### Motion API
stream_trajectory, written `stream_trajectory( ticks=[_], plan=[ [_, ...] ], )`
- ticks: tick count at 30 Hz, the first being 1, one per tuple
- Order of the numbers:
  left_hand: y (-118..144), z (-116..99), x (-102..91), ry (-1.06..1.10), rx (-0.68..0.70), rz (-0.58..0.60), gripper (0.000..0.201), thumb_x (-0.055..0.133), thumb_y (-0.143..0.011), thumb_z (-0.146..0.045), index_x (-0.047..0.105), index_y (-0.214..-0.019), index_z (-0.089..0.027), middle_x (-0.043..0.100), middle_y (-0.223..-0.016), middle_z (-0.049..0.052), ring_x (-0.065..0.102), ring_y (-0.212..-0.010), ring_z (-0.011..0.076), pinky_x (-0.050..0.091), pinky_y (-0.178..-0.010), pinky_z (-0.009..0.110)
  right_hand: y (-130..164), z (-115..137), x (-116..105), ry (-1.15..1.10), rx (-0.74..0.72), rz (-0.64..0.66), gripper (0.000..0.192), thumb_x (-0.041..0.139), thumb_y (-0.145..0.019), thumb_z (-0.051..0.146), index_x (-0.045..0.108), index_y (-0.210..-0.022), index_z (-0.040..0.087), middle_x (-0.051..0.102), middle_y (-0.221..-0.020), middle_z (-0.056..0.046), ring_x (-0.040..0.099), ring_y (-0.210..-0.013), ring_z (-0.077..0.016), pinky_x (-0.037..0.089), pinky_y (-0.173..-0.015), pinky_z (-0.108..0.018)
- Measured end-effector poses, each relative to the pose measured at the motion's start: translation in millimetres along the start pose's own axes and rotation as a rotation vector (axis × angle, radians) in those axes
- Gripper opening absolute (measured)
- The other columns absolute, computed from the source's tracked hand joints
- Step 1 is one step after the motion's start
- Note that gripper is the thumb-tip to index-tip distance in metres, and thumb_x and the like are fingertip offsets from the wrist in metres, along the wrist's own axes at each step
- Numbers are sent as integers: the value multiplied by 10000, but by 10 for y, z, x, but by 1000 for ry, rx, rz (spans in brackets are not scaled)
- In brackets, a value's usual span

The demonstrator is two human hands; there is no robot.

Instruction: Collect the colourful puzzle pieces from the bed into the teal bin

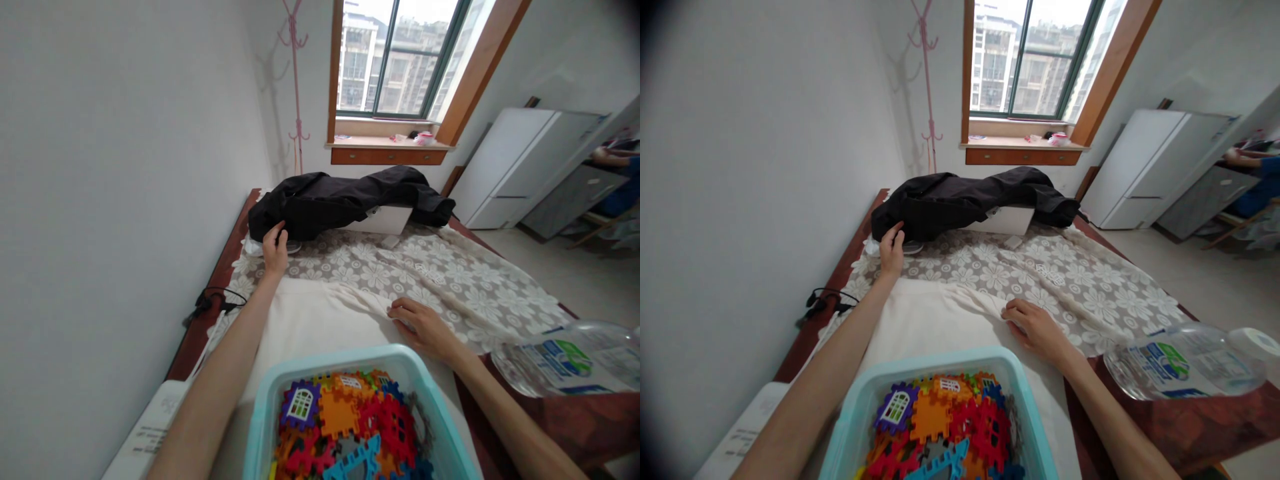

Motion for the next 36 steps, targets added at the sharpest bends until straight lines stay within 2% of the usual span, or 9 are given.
stream_trajectory(
  ticks=[4, 7, 10, 13, 17, 20, 24, 29, 36],
  plan=[
    [18, -89, -29, -65, 45, -13, 415, 534, -993, -452, 737, -1235, -183, 742, -1315, 139, 629, -1304, 273, 443, -1170, 464, 125, -259, -474, 81, 167, -471, 303, 534, -1034, 219, 637, -1316, 264, 654, -1326, -130, 640, -1214, -311, 543, -1029, -515],
    [76, -224, -59, -132, 97, -3, 364, 504, -999, -428, 776, -1067, -196, 732, -1325, 128, 568, -1383, 285, 315, -1256, 519, 227, -250, -662, 23, 186, -626, 369, 609, -1009, 261, 615, -1377, 285, 632, -1363, -132, 599, -1278, -334, 496, -1092, -570],
    [169, -351, 57, -192, 137, 139, 450, 437, -1025, -396, 751, -758, -215, 796, -1133, 97, 654, -1267, 258, 289, -1271, 505, 186, -113, -594, -109, 122, -553, 273, 611, -1015, 275, 676, -1280, 299, 664, -1280, -107, 631, -1211, -309, 508, -1064, -536],
    [325, -391, 317, -254, 138, 391, 517, 488, -1027, -437, 671, -594, -221, 798, -834, 60, 744, -941, 206, 480, -1110, 435, 94, 47, -383, -302, 49, -390, 250, 573, -1044, 322, 700, -1259, 305, 690, -1254, -95, 646, -1189, -289, 520, -1036, -493],
    [576, -385, 558, -352, 105, 633, 386, 646, -973, -510, 712, -790, -178, 770, -839, 35, 728, -875, 189, 561, -956, 432, 19, 149, -120, -695, 67, -216, 333, 482, -1082, 420, 708, -1296, 300, 708, -1292, -91, 634, -1242, -276, 503, -1088, -471],
    [735, -479, 572, -370, 116, 726, 296, 649, -973, -454, 764, -929, -185, 803, -1011, 64, 735, -1021, 225, 492, -1096, 515, -7, 266, -51, -1036, 70, -164, 461, 434, -1065, 568, 726, -1290, 292, 701, -1327, -99, 637, -1243, -300, 520, -1082, -489],
    [921, -735, 403, -326, 154, 809, 283, 643, -933, -348, 786, -1155, -246, 776, -1280, 70, 672, -1266, 267, 315, -1263, 559, 5, 566, -151, -1159, -34, -110, 447, 502, -1022, 599, 775, -1206, 296, 705, -1317, -109, 657, -1236, -328, 558, -1039, -497],
    [1030, -1111, -23, -278, 110, 789, 354, 626, -920, -318, 761, -1234, -222, 761, -1305, 105, 669, -1272, 293, 483, -1152, 480, 166, 830, -499, -763, -244, -204, 296, 501, -1073, 390, 766, -1200, 350, 725, -1332, -78, 674, -1255, -298, 557, -1066, -500],
    [1252, -1776, -719, -220, -26, 708, 333, 509, -958, -232, 796, -1127, -236, 803, -1194, 67, 730, -1146, 265, 546, -1056, 432, 270, 932, -520, -483, -418, -166, 289, 512, -1074, 318, 695, -1296, 302, 713, -1396, -103, 614, -1377, -313, 558, -1100, -525]
  ],
)
Point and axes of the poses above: each hand's wrist, its own y-axis away from the middle knuckle, its own x-axis out of the palm, z = x × y, the point moved 10 cm from there along -y, towards the middle knuckle
